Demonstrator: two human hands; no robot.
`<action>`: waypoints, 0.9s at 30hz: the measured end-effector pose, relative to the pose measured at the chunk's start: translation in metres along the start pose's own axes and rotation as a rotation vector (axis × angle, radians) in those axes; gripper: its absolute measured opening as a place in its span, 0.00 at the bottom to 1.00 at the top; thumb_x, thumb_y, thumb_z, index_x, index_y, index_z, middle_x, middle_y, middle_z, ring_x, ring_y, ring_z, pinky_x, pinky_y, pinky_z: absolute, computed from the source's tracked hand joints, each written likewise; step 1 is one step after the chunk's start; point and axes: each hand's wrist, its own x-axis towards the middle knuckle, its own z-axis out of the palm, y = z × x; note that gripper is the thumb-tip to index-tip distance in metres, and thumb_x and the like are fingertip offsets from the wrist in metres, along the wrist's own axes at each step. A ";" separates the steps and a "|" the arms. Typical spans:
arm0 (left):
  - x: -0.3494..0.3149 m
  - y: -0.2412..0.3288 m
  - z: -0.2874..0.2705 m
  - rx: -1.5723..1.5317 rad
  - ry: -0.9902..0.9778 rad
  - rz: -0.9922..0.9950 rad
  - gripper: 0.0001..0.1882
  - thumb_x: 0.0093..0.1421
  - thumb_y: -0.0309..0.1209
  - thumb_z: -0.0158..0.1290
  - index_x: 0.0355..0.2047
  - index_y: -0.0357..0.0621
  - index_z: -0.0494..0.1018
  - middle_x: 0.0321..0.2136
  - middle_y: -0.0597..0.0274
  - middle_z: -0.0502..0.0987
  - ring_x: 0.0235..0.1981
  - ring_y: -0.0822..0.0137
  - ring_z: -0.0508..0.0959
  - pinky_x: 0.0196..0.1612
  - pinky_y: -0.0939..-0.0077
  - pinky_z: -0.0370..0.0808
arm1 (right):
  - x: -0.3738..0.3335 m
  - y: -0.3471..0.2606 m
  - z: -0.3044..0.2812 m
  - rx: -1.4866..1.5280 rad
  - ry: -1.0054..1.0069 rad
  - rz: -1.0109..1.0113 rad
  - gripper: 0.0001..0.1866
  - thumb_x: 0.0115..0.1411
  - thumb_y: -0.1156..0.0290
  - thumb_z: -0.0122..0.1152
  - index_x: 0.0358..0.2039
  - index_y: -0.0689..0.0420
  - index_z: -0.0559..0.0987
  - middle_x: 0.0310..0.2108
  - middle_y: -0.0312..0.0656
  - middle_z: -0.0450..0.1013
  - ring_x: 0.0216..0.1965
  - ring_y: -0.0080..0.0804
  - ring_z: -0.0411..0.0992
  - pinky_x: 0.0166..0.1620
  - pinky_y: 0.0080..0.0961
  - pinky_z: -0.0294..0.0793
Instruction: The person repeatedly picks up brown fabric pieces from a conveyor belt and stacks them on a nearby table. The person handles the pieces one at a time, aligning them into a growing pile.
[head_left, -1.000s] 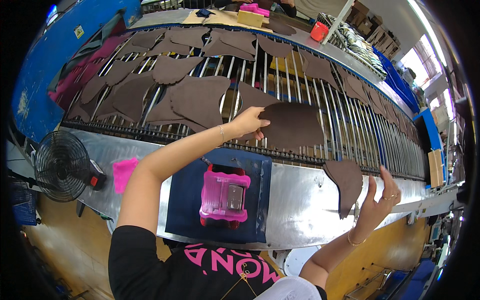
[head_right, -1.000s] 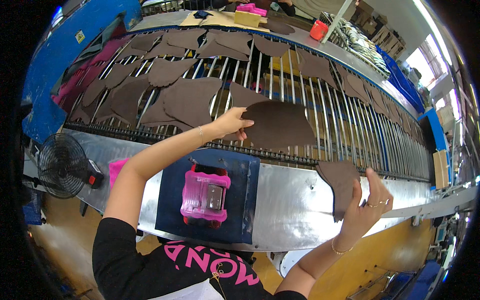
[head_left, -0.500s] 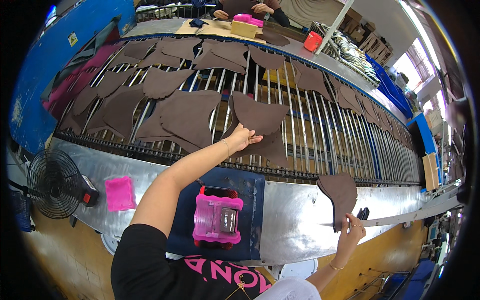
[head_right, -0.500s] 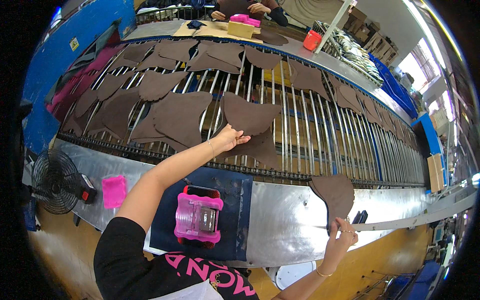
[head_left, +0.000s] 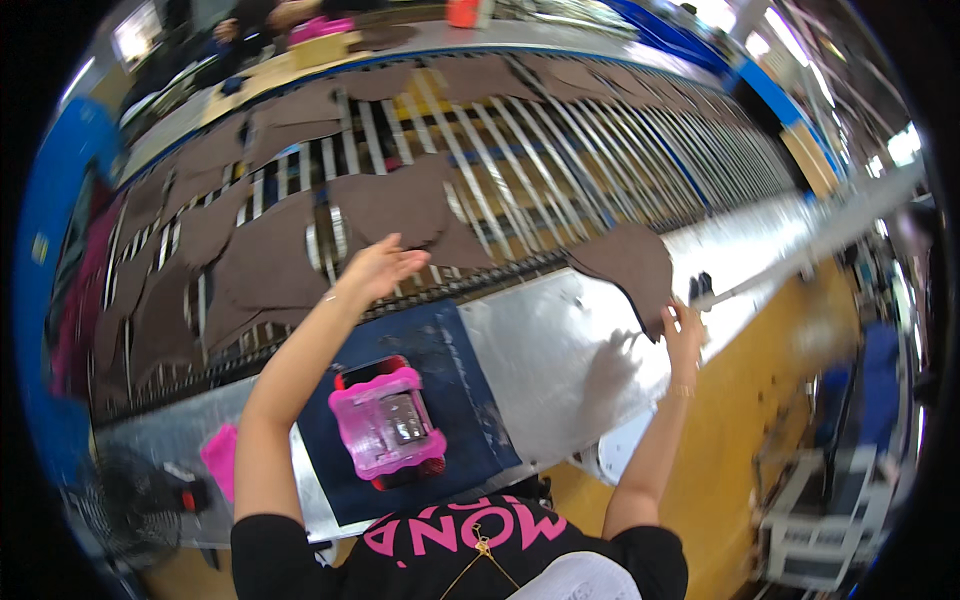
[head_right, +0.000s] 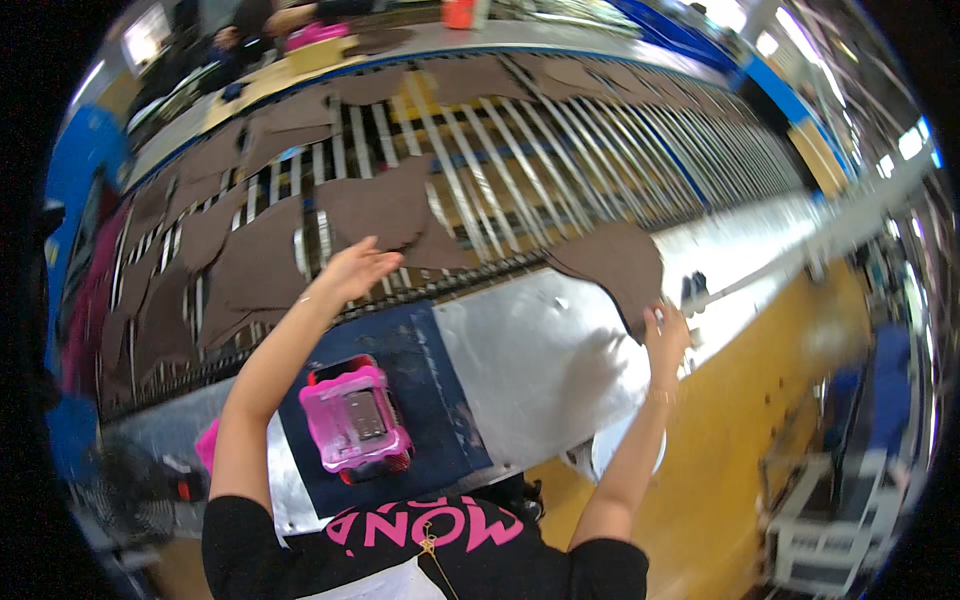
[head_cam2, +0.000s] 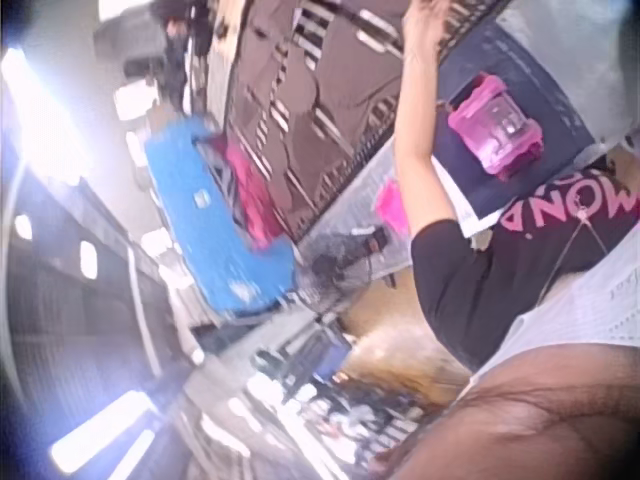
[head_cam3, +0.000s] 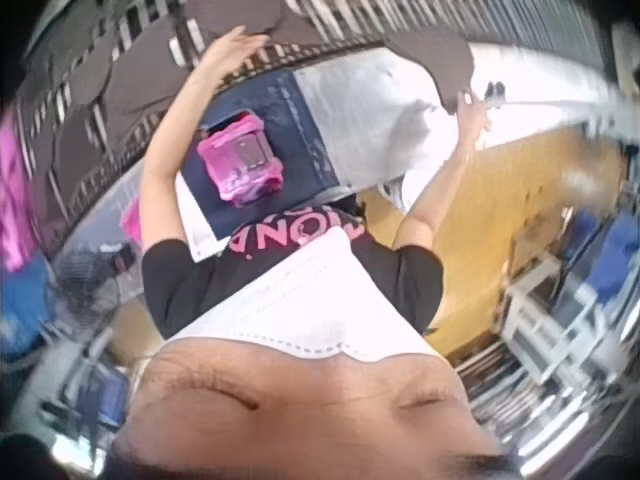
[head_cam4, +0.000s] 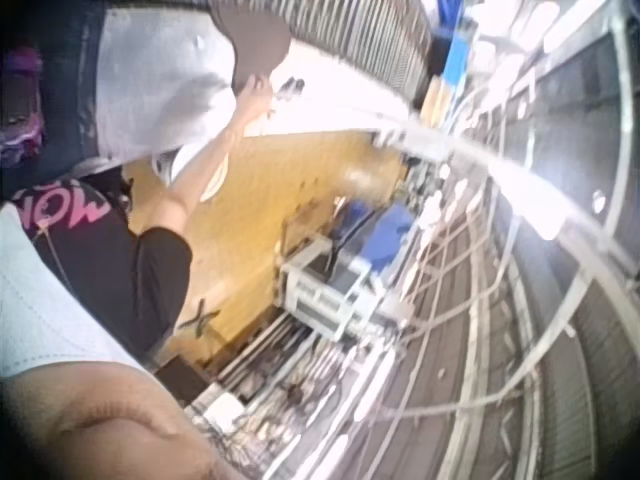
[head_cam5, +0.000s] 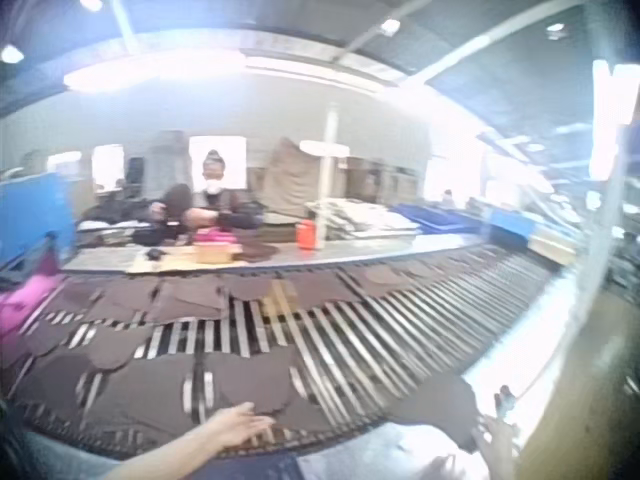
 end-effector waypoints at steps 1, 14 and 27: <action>-0.014 -0.001 0.040 0.037 0.159 0.035 0.39 0.65 0.38 0.47 0.60 0.23 0.38 0.53 0.33 0.62 0.50 0.51 0.72 0.52 0.67 0.73 | -0.002 0.034 0.008 -0.115 -0.026 0.121 0.15 0.55 0.63 0.60 0.39 0.59 0.79 0.39 0.50 0.75 0.42 0.47 0.73 0.46 0.38 0.69; -0.212 0.033 0.043 0.210 0.238 0.339 0.11 0.66 0.37 0.46 0.45 0.48 0.68 0.33 0.59 0.76 0.25 0.69 0.80 0.22 0.84 0.76 | 0.014 0.009 0.052 -0.326 -0.029 0.625 0.31 0.46 0.57 0.71 0.47 0.60 0.71 0.49 0.51 0.69 0.51 0.50 0.68 0.49 0.45 0.71; -0.242 0.016 0.124 0.587 0.201 0.455 0.19 0.66 0.34 0.46 0.55 0.42 0.62 0.39 0.54 0.74 0.29 0.66 0.79 0.23 0.81 0.76 | 0.015 -0.154 -0.060 0.641 0.324 -0.031 0.14 0.66 0.63 0.48 0.42 0.61 0.65 0.31 0.48 0.74 0.31 0.35 0.72 0.35 0.27 0.70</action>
